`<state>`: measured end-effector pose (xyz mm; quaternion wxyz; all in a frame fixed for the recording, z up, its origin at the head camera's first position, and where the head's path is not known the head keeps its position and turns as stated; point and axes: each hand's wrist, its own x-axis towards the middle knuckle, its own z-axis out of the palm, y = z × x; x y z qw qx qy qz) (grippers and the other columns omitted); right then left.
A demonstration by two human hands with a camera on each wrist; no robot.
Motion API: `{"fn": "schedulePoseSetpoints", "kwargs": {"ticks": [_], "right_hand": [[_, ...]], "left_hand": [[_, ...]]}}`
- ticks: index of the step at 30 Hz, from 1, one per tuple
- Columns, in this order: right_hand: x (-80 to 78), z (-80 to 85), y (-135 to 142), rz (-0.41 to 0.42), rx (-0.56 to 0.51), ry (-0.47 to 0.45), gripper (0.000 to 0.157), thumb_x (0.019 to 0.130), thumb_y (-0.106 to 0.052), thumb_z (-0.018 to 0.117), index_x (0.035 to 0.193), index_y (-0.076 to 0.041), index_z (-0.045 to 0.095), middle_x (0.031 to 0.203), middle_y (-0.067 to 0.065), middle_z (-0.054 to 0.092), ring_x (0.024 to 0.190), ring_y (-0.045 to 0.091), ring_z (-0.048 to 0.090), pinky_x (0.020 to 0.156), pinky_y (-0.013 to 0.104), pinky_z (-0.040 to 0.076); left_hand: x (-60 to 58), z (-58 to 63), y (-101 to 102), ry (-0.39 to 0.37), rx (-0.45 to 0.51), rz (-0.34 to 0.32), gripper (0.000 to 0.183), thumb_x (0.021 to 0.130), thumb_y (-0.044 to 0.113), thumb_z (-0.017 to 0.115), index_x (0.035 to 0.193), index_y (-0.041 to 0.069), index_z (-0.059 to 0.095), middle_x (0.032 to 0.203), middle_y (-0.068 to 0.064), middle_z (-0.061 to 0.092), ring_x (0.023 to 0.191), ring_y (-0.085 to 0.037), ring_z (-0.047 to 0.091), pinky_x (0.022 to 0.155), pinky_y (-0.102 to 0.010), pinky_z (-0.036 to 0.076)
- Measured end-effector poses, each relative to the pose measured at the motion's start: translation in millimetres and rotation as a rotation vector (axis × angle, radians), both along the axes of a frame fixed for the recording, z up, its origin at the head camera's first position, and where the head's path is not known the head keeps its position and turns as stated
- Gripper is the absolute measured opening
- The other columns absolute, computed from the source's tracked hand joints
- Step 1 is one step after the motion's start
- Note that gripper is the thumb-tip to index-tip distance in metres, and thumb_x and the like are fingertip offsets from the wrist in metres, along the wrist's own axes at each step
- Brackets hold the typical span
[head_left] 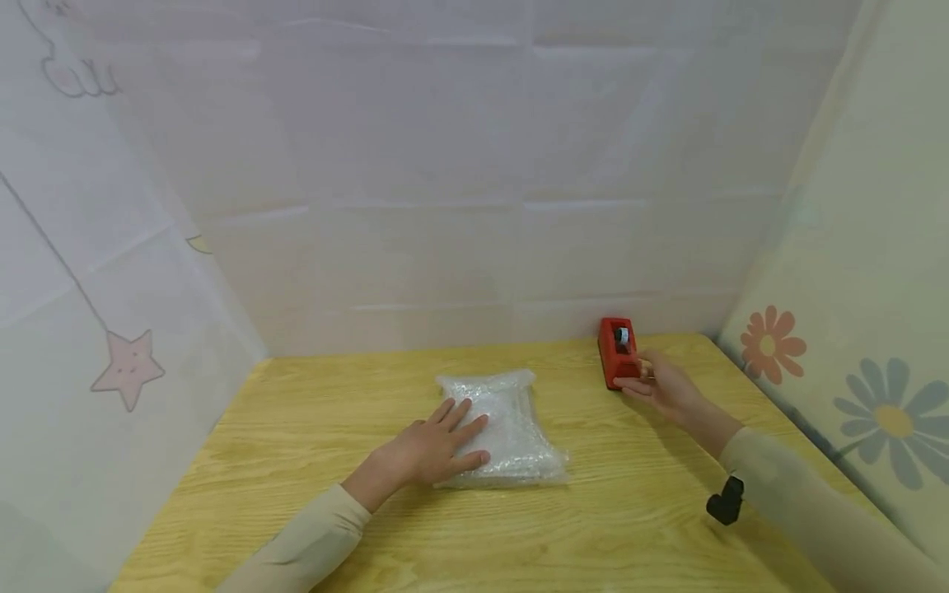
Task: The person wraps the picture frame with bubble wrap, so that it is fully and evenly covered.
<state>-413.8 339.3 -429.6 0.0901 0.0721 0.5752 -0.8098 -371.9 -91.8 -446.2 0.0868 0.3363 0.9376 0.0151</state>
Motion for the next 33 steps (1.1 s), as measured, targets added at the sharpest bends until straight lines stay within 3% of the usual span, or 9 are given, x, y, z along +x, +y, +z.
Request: {"fn": "schedulePoseSetpoints", "kwargs": {"ticks": [5, 8, 10, 20, 24, 30, 33], "right_hand": [[4.5, -4.3, -5, -0.046, 0.073, -0.064, 0.033, 0.110, -0.022, 0.047, 0.132, 0.002, 0.042, 0.162, 0.025, 0.018, 0.130, 0.033, 0.054, 0.112, 0.043, 0.033], [6.6, -7.6, -7, -0.046, 0.100, -0.079, 0.055, 0.110, -0.022, 0.049, 0.152, 0.005, 0.026, 0.156, 0.030, 0.026, 0.129, 0.032, 0.055, 0.113, 0.042, 0.033], [7.2, -9.5, -7, -0.042, 0.115, -0.073, 0.063, 0.110, -0.022, 0.048, 0.157, 0.006, 0.017, 0.156, 0.030, 0.027, 0.130, 0.032, 0.054, 0.113, 0.041, 0.033], [6.0, -13.3, -11, 0.003, 0.140, -0.001, 0.068, 0.112, -0.016, 0.040, 0.159, 0.007, -0.004, 0.165, 0.026, 0.005, 0.144, 0.042, 0.031, 0.114, 0.047, 0.029], [6.9, -15.2, -13, 0.009, 0.145, 0.021, 0.067, 0.111, -0.011, 0.038, 0.158, 0.007, -0.006, 0.165, 0.026, -0.001, 0.145, 0.043, 0.027, 0.115, 0.046, 0.028], [10.5, -20.8, -14, -0.018, 0.070, 0.029, 0.066, 0.111, -0.006, 0.033, 0.156, 0.006, -0.013, 0.165, 0.026, -0.009, 0.145, 0.043, 0.025, 0.116, 0.046, 0.025], [10.8, -22.4, -14, -0.015, 0.089, 0.046, 0.060, 0.110, -0.007, 0.030, 0.157, 0.009, -0.005, 0.165, 0.026, -0.006, 0.144, 0.044, 0.026, 0.116, 0.047, 0.025]], "left_hand": [[1.5, 2.3, 1, -0.006, 0.004, -0.010, 0.081, 0.101, 0.073, 0.021, 0.165, 0.024, 0.022, 0.169, -0.015, 0.008, 0.153, -0.037, 0.005, 0.105, -0.066, 0.035], [4.3, 6.8, 2, -0.009, 0.001, -0.013, 0.079, 0.102, 0.072, 0.023, 0.165, 0.023, 0.023, 0.168, -0.015, 0.009, 0.152, -0.038, 0.007, 0.105, -0.065, 0.036], [5.7, 9.8, 3, -0.009, -0.002, -0.010, 0.078, 0.102, 0.070, 0.025, 0.164, 0.023, 0.024, 0.168, -0.015, 0.010, 0.152, -0.039, 0.007, 0.105, -0.064, 0.037], [4.4, 10.8, 2, 0.007, -0.012, -0.010, 0.076, 0.103, 0.069, 0.027, 0.164, 0.023, 0.025, 0.168, -0.016, 0.011, 0.152, -0.039, 0.009, 0.103, -0.063, 0.040], [3.8, 10.5, 1, 0.006, -0.013, -0.001, 0.076, 0.103, 0.069, 0.027, 0.164, 0.024, 0.024, 0.168, -0.015, 0.010, 0.152, -0.038, 0.008, 0.103, -0.062, 0.039], [5.6, 10.8, 1, 0.004, -0.009, -0.007, 0.076, 0.103, 0.069, 0.027, 0.164, 0.023, 0.026, 0.168, -0.016, 0.012, 0.152, -0.039, 0.010, 0.102, -0.061, 0.042], [6.3, 10.5, 1, 0.006, -0.011, -0.006, 0.077, 0.103, 0.070, 0.026, 0.164, 0.023, 0.025, 0.168, -0.015, 0.012, 0.152, -0.039, 0.010, 0.102, -0.061, 0.041]]}}
